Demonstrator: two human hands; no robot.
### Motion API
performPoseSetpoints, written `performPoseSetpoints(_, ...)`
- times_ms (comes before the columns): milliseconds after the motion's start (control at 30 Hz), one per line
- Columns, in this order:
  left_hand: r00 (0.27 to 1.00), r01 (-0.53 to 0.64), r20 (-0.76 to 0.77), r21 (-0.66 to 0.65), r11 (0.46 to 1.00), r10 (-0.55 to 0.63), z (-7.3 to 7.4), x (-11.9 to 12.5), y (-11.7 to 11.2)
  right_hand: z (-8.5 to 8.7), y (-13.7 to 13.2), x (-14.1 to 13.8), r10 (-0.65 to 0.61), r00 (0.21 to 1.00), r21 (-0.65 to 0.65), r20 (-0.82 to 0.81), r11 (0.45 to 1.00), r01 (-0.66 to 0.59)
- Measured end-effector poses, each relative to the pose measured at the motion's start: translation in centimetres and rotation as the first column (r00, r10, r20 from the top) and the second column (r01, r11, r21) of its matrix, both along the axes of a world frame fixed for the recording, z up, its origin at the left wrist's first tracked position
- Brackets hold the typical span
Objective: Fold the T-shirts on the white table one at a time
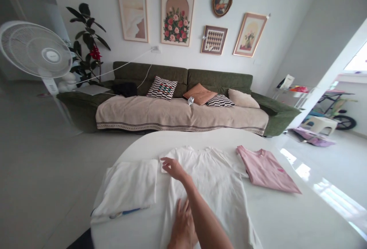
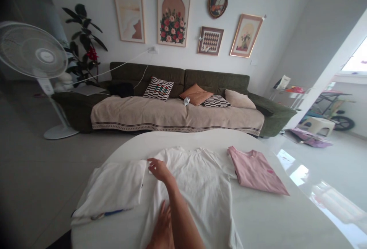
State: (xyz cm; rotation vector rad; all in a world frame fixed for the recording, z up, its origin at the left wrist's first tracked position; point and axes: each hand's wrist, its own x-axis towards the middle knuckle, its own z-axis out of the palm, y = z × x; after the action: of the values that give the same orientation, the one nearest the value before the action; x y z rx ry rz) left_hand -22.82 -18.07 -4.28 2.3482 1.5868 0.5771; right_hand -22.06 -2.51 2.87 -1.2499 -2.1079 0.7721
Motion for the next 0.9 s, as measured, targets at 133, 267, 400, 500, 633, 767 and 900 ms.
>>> performPoseSetpoints(133, 0.999, 0.034, -0.003, -0.038, 0.999, -0.034, 0.3, 0.1, 0.0, -2.0, -5.1, 7.0, -0.169, 0.985, 0.073, 0.043, 0.983, 0.166)
performPoseSetpoints(267, 0.999, 0.032, -0.037, -0.054, 0.998, -0.034, 0.4, 0.2, 0.0, -5.7, -11.4, 17.6, -0.321, 0.831, 0.076, 0.454, 0.944, 0.322)
performPoseSetpoints(400, 0.997, 0.013, -0.079, -0.043, 0.999, -0.016, 0.6, 0.4, -0.2, -7.3, -16.8, 27.3, -0.401, 0.649, 0.116, 0.646, 0.893, 0.435)
performPoseSetpoints(500, 0.994, 0.003, -0.108, -0.037, 0.999, -0.007, 0.6, 0.5, -0.3, -6.8, -19.4, 31.9, -0.544, 0.568, 0.142, 0.618, 0.788, 0.6)
performPoseSetpoints(633, 0.994, 0.016, -0.107, -0.01, 1.0, -0.017, 0.3, 0.4, 0.0, -6.5, -20.8, 32.9, -0.568, 0.677, 0.068, 0.468, 0.787, 0.613)
performPoseSetpoints(767, 0.991, 0.029, -0.127, -0.02, 0.999, -0.032, 0.5, 0.2, -0.1, -7.0, -20.9, 31.3, -0.601, 0.674, 0.077, 0.43, 0.768, 0.636)
performPoseSetpoints(900, 0.986, -0.017, -0.168, -0.004, 1.0, 0.016, 0.7, -0.5, -1.0, -7.2, -20.9, 31.0, -0.683, 0.61, 0.083, 0.402, 0.69, 0.719)
